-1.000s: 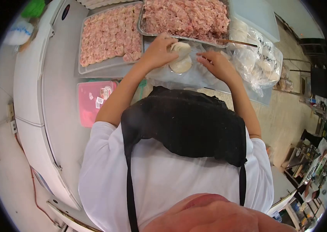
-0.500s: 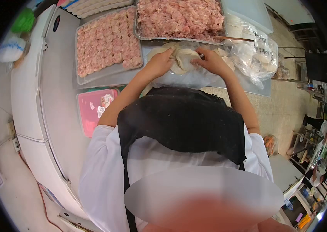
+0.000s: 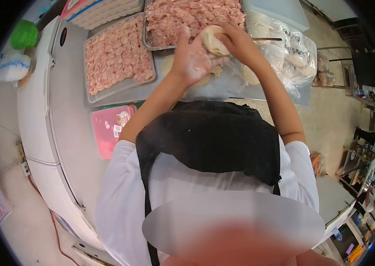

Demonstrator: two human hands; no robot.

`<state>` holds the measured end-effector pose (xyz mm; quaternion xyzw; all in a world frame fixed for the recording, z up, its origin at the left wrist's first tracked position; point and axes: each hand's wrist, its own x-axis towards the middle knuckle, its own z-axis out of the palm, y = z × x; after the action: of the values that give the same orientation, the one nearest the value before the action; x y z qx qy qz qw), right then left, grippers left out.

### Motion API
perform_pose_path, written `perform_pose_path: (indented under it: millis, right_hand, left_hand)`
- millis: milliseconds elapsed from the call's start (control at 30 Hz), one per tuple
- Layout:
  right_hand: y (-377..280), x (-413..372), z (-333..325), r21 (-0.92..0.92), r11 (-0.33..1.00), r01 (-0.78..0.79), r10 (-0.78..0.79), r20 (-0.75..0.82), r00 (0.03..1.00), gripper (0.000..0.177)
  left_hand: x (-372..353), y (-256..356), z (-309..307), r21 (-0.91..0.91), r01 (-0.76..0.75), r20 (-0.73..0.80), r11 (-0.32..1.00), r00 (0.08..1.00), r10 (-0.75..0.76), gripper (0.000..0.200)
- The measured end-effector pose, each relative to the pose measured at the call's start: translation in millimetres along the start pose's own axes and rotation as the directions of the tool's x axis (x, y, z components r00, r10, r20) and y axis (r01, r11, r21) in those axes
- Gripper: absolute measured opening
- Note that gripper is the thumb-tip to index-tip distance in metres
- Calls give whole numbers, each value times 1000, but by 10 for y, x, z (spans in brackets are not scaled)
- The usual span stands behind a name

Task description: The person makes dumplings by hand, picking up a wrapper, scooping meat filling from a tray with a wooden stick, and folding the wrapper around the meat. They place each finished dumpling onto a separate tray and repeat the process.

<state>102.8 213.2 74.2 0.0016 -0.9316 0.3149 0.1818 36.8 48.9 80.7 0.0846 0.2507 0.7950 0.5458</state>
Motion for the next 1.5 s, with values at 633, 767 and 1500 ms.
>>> perform_pose_path:
  millis: [633,767,1500]
  right_hand:
    - [-46,255,162,234,971,50,-126,319,940,35]
    - [-429,150,205,-210,955,210,-176,169,970,36]
    - [-52,-129,-85,-292,935,-202,277,244,929,34]
  left_hand:
    - [-95,45,-230,-241,28,96,970,995,-5,107]
    - [60,29,-433,-525,68,214,848,975,55,107]
    - [-378,411,-1191,959,78,-44,-274,991,130,40]
